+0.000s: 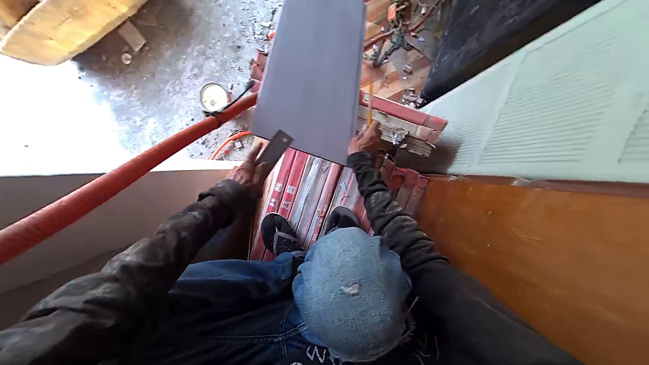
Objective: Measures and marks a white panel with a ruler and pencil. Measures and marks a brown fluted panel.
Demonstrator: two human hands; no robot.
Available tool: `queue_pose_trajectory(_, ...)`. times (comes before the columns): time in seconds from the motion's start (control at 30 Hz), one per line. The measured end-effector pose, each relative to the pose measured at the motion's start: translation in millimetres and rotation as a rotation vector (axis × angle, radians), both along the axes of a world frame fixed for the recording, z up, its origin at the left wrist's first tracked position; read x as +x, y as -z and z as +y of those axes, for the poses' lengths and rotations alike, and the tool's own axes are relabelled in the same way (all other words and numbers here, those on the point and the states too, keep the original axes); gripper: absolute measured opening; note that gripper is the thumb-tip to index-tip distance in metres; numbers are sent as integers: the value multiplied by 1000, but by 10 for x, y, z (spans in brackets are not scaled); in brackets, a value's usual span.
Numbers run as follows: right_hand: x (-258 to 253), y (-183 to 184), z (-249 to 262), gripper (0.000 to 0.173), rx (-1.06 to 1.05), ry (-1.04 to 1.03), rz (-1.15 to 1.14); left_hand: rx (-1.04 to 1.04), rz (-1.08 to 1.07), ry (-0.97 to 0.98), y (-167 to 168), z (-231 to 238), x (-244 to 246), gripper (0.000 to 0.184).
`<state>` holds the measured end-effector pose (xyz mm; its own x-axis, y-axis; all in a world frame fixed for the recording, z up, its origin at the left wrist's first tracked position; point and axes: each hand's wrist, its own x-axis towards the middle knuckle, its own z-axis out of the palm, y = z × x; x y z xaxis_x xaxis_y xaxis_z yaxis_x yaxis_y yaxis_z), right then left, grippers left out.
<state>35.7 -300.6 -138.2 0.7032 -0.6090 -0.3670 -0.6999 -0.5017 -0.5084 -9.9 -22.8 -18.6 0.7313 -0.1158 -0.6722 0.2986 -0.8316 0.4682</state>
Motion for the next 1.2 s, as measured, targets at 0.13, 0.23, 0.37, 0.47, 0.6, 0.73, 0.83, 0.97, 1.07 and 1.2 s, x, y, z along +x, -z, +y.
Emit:
queue_pose_trajectory(0.13,138,-118,221,45,117,-29,117,3,-23,-146,-135,-298,133,57)
queue_pose_trajectory(0.23,233,-171,379,42,281,106,108,23,-71,-134,18,-484,202,57)
queue_pose_trajectory(0.37,293,-106,500,44,265,158,108,55,-60,-43,116,-779,314,54)
queue_pose_trajectory(0.47,101,34,299,50,234,95,10,16,-72,-134,191,-679,274,49)
queue_pose_trajectory(0.6,-425,142,-74,40,47,93,-78,-98,-95,-250,383,-371,83,52)
queue_pose_trajectory(0.73,-1167,210,-462,37,-122,58,-167,-81,32,-241,605,-392,-119,52)
queue_pose_trajectory(0.83,-1486,229,-485,40,-116,52,-108,3,157,-170,704,-524,-237,53)
queue_pose_trajectory(0.97,-1333,-170,-449,41,-19,-44,217,38,177,-136,873,-559,-354,55)
queue_pose_trajectory(1.07,-1348,-100,-442,38,-22,-63,210,71,108,-140,976,-544,-314,61)
queue_pose_trajectory(1.2,-1364,1,-540,37,60,-102,196,95,13,-148,1032,-630,-345,64)
